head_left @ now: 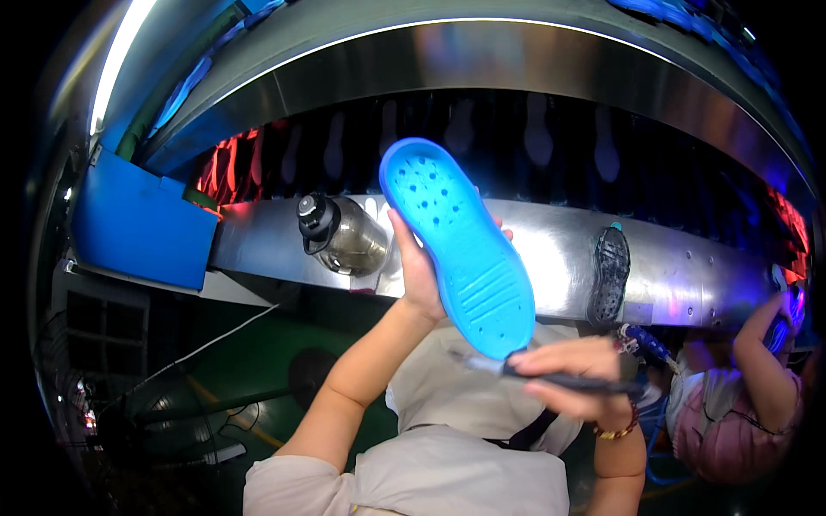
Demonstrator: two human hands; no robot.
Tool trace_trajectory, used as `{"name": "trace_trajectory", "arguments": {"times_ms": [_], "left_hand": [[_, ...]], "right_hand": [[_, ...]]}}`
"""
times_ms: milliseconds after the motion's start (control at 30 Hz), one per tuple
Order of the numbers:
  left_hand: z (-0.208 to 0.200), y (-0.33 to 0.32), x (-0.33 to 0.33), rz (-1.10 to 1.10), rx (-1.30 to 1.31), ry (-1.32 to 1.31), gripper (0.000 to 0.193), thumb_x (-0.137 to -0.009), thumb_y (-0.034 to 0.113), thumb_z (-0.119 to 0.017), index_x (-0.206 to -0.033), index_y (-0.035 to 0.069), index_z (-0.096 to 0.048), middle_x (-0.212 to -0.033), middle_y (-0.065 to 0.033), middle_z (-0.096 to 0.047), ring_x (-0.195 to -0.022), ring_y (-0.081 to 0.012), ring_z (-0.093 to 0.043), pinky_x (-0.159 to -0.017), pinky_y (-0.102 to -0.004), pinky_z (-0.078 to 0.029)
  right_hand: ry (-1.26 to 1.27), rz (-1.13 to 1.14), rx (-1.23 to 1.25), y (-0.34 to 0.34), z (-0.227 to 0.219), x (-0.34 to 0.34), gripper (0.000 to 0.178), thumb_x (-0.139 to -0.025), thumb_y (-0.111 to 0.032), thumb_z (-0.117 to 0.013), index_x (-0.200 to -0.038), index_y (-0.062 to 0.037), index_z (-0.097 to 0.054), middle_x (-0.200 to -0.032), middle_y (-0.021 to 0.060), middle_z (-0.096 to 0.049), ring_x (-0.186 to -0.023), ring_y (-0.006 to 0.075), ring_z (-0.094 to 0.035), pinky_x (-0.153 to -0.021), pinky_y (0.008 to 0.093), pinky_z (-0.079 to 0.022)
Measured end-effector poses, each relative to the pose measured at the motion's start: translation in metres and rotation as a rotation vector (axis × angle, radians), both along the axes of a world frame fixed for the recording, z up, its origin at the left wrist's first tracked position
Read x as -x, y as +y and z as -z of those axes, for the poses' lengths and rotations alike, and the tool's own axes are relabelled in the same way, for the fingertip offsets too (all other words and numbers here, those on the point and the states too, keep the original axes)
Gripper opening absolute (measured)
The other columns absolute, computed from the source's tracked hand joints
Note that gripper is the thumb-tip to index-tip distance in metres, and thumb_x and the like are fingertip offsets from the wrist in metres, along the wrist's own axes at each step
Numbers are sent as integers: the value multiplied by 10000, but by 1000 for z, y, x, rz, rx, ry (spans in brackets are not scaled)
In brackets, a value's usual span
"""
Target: The person picks up blue shoe soles from a conveyor belt and applies a liquid adhesive to the underside of the soles using a brush tool.
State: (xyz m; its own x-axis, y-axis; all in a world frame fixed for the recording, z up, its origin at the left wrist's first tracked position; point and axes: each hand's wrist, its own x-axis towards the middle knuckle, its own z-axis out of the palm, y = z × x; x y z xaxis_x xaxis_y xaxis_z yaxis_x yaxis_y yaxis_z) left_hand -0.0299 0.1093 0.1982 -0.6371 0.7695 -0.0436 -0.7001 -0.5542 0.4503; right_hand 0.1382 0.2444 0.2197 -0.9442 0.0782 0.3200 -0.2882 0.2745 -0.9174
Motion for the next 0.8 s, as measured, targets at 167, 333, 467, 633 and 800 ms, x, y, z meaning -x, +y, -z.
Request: {"name": "trace_trajectory", "arguments": {"times_ms": [167, 333, 467, 633, 800], "left_hand": [[2, -5, 6, 24, 22, 167, 939, -711, 794, -169, -1180, 22, -422, -1057, -158, -531, -998, -281, -528, -846, -437, -456], [-20, 0, 3, -8, 34, 59, 855, -763, 737, -224, -1257, 55, -369, -1131, -196, -501, -1041, -352, -503, -868, -568, -404], [-9, 5, -46, -24, -30, -57, 761, -839, 609, -269, -1316, 16, -292, -1253, -189, -436, -1116, -337, -465, -962, -500, -350], [6, 0, -28, 52, -22, -57, 530, -910, 372, -338, -1281, -5, -337, -1191, -149, -497, -1052, -230, -523, -917, -360, -407], [0, 6, -28, 52, -143, -77, 533, -905, 365, -344, -1278, -16, -343, -1209, -159, -487, -1077, -249, -511, -945, -371, -386]], "right_hand": [[-80, -163, -237, 3, -6, -5, 225, -668, -43, -703, -887, -23, -656, -900, 147, -651, -777, 183, -637, -737, 261, -482], [25, -38, 615, 7, 27, -5, 182, -729, 29, -604, -910, 51, -595, -945, 202, -608, -938, 274, -571, -858, 366, -440], [33, 115, 889, -18, 27, 3, 204, -789, -6, -572, -979, 60, -537, -981, 212, -589, -932, 265, -582, -840, 349, -464], [133, 87, 190, -20, 11, -1, 194, -699, 40, -623, -892, 53, -604, -924, 194, -620, -878, 253, -611, -804, 330, -472], [48, 160, 261, -21, 6, 5, 198, -671, 57, -643, -866, 53, -614, -890, 188, -633, -865, 275, -621, -784, 336, -485]]}}
